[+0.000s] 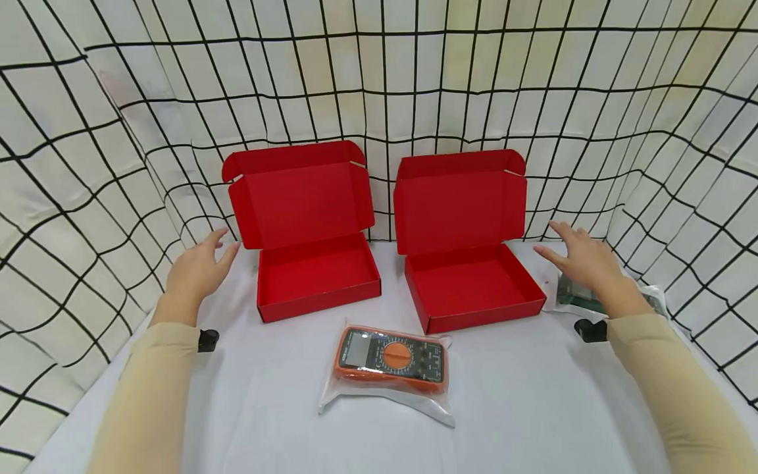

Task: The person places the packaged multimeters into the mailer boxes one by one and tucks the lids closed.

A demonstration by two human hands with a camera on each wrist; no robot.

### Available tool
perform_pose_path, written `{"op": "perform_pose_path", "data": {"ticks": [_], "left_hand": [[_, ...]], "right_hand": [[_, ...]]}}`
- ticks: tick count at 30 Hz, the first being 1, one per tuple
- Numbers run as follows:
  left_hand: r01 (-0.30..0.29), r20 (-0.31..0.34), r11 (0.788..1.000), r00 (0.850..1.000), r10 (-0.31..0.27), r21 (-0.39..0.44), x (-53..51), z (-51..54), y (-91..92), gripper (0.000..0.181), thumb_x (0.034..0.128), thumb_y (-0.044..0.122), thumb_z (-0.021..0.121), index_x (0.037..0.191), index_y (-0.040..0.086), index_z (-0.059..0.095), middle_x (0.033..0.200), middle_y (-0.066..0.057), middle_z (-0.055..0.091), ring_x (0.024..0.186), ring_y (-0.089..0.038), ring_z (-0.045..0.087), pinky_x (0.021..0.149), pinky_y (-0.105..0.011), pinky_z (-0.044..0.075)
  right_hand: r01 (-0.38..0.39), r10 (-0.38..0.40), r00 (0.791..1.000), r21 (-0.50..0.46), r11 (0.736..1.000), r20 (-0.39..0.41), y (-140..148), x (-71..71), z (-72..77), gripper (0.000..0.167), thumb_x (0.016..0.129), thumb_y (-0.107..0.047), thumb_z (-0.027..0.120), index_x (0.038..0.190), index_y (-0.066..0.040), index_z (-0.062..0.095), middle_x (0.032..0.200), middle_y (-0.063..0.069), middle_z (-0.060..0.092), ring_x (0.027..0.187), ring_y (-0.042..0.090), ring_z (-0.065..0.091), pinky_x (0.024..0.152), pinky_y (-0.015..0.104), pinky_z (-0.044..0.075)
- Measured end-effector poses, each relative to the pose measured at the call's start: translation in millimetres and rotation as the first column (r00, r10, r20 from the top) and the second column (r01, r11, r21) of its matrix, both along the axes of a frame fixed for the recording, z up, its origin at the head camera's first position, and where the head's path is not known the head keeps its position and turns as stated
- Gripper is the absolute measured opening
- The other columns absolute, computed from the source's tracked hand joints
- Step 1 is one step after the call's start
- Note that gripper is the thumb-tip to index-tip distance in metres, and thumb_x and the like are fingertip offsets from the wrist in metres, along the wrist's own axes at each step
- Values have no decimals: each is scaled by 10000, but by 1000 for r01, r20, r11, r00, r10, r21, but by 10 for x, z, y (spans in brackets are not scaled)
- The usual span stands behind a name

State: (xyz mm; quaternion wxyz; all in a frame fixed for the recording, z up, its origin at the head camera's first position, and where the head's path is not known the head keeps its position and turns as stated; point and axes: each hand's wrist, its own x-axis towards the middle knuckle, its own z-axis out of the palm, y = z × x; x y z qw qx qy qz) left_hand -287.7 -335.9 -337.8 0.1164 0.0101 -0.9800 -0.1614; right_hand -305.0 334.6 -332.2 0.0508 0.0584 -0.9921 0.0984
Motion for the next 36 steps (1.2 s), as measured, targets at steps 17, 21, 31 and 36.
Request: {"op": "perform_pose_path", "data": {"ticks": [17, 21, 31, 36], "left_hand": [[110, 24, 994, 994, -111, 18, 62, -2, 58, 689, 1082, 519, 339, 1599, 66, 291, 1427, -320, 505, 1191, -549, 505, 847, -647, 503], [131, 28, 991, 991, -131, 13, 59, -22, 82, 689, 1084, 506, 354, 1602, 58, 282, 1424, -313, 510, 1221, -546, 481, 890, -659, 491], [153, 65, 988, 986, -155, 37, 52, -28, 155, 705, 1084, 491, 378, 1625, 69, 217, 1421, -322, 481, 1231, -526, 488, 936, -670, 483], [184, 103, 981, 977, -189, 59, 39, -39, 180, 726, 1083, 510, 367, 1638, 79, 182, 1433, -330, 456, 1272, -525, 451, 969, -682, 459]], "right_hand": [[-145, 144, 989, -49, 988, -10, -393, 255, 117, 819, 1022, -572, 511, 1612, -62, 260, 1584, 319, 311, 1367, 536, 399, 1004, 701, 418], [-178, 177, 984, -88, 980, -20, -478, 317, 112, 797, 1025, -553, 525, 1619, -87, 269, 1590, 294, 328, 1390, 522, 382, 1016, 702, 409], [-291, 285, 956, -128, 948, -67, -807, 535, 89, 730, 1013, -459, 606, 1596, -98, 353, 1559, 260, 411, 1384, 492, 420, 1027, 679, 419], [-357, 348, 934, -154, 921, -86, -976, 601, 69, 704, 1005, -442, 623, 1578, -108, 389, 1525, 253, 459, 1341, 485, 469, 993, 670, 459]]}}
